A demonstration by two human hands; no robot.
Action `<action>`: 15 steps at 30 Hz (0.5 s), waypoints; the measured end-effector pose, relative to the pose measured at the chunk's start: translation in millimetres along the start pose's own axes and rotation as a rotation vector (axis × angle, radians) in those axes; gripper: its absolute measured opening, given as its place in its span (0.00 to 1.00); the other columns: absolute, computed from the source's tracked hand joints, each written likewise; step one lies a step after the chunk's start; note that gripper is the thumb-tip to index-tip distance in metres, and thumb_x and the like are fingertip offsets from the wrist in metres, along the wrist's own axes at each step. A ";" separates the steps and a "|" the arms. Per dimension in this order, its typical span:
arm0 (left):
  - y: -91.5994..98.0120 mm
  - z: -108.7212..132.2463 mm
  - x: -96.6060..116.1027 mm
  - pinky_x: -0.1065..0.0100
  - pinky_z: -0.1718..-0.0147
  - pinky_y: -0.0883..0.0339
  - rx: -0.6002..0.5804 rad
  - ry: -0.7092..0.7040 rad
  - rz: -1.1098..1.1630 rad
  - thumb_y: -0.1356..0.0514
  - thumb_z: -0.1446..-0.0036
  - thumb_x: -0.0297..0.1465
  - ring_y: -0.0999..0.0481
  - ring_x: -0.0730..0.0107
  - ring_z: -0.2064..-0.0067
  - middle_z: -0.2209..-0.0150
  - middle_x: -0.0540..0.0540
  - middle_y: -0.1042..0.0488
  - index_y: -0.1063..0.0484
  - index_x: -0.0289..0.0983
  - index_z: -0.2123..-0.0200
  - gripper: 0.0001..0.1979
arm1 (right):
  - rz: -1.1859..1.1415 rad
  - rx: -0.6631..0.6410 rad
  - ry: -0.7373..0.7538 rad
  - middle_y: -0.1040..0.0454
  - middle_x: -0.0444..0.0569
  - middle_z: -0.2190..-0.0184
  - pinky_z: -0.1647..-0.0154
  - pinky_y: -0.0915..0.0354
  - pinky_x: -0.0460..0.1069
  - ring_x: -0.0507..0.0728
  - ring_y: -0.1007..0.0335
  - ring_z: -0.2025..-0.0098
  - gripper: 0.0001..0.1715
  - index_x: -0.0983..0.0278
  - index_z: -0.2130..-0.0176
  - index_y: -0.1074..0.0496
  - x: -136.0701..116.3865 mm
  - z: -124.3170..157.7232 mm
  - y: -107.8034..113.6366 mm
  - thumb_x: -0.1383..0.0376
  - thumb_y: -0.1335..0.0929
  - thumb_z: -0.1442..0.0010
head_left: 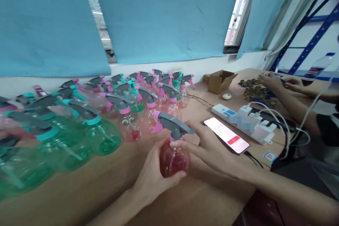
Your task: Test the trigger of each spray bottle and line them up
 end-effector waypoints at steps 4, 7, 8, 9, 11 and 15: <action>21.3 22.0 -4.1 0.49 0.51 0.40 0.006 0.025 0.002 0.35 0.55 0.36 0.35 0.51 0.47 0.46 0.40 0.38 0.52 0.41 0.44 0.38 | -0.057 -0.085 0.078 0.27 0.44 0.65 0.61 0.36 0.52 0.55 0.31 0.63 0.17 0.60 0.62 0.32 -25.2 -4.4 -20.9 0.54 0.31 0.49; 35.9 35.9 -1.8 0.50 0.51 0.41 -0.017 -0.002 -0.021 0.35 0.55 0.36 0.36 0.51 0.47 0.47 0.41 0.38 0.51 0.41 0.43 0.39 | -0.229 -0.144 0.146 0.29 0.45 0.61 0.60 0.36 0.51 0.54 0.32 0.61 0.27 0.61 0.56 0.37 -32.8 -10.2 -43.0 0.59 0.28 0.54; 39.3 39.8 -1.0 0.50 0.50 0.42 -0.029 -0.013 -0.023 0.35 0.55 0.37 0.36 0.51 0.47 0.46 0.41 0.38 0.50 0.41 0.44 0.38 | -0.294 -0.170 0.171 0.30 0.44 0.60 0.62 0.35 0.50 0.53 0.32 0.62 0.28 0.60 0.54 0.39 -34.5 -11.8 -51.2 0.60 0.28 0.54; 42.1 43.3 -0.3 0.50 0.50 0.43 -0.040 -0.024 -0.022 0.35 0.55 0.37 0.37 0.51 0.46 0.46 0.41 0.39 0.49 0.41 0.44 0.37 | -0.335 -0.195 0.191 0.31 0.44 0.60 0.63 0.34 0.49 0.52 0.33 0.63 0.29 0.60 0.54 0.40 -36.2 -13.0 -59.3 0.62 0.28 0.54; 46.3 48.9 0.7 0.50 0.49 0.44 -0.055 -0.047 -0.022 0.35 0.55 0.39 0.39 0.50 0.45 0.46 0.41 0.39 0.48 0.41 0.44 0.37 | -0.346 -0.211 0.217 0.32 0.43 0.62 0.66 0.34 0.47 0.51 0.34 0.65 0.27 0.59 0.53 0.40 -40.9 -14.4 -72.1 0.64 0.30 0.52; 54.7 57.7 -1.1 0.51 0.50 0.42 -0.073 -0.051 -0.042 0.36 0.54 0.45 0.39 0.50 0.46 0.48 0.40 0.38 0.50 0.40 0.42 0.41 | -0.287 -0.198 0.225 0.31 0.42 0.69 0.67 0.33 0.48 0.52 0.34 0.68 0.12 0.58 0.63 0.34 -53.2 -14.5 -87.5 0.69 0.34 0.51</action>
Point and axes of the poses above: each hand's wrist, its own z-axis away from the middle knuckle, its own y-axis out of the back of the hand, x = y × z, the point moved 5 cm from there along -z, towards the middle knuckle
